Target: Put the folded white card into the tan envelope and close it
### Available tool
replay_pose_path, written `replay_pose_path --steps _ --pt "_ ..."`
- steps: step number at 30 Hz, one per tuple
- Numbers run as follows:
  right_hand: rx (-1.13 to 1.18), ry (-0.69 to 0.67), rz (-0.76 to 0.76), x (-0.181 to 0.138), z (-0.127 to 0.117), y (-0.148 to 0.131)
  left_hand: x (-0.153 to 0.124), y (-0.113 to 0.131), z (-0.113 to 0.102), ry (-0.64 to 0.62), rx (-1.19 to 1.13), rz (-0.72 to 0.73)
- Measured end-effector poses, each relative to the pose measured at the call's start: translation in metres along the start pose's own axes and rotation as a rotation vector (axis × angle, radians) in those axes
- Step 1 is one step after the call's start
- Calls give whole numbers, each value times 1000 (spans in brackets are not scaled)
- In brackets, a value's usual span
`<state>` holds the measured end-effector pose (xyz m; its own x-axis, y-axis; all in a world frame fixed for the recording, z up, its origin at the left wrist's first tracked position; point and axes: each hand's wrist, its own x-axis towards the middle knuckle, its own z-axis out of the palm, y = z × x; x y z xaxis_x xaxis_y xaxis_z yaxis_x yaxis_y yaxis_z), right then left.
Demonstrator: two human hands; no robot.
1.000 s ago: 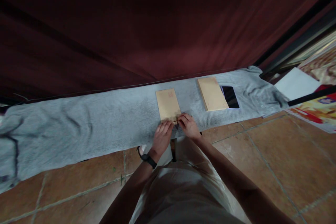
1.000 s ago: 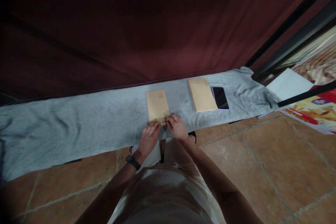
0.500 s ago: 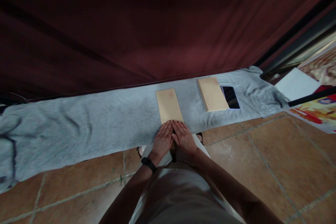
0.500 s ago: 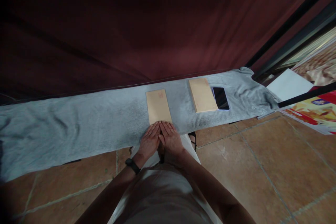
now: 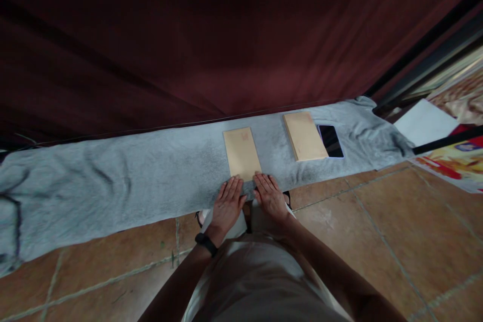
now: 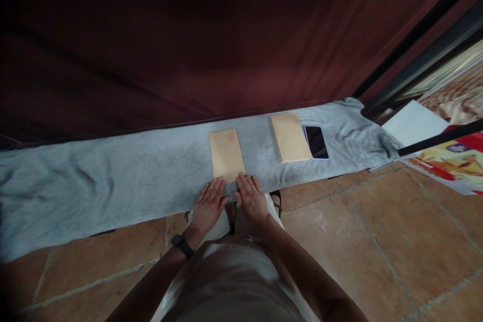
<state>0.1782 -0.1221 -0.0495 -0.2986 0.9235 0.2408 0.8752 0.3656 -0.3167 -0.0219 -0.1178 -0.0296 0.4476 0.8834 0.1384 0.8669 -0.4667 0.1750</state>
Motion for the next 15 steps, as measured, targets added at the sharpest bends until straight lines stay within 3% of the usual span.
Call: replay_pose_path --steps 5,15 --pt "-13 11 17 -1 -3 -1 -7 -3 0 28 -19 -75" --pt "54 27 -13 11 15 -44 -5 1 -4 37 -15 -116"
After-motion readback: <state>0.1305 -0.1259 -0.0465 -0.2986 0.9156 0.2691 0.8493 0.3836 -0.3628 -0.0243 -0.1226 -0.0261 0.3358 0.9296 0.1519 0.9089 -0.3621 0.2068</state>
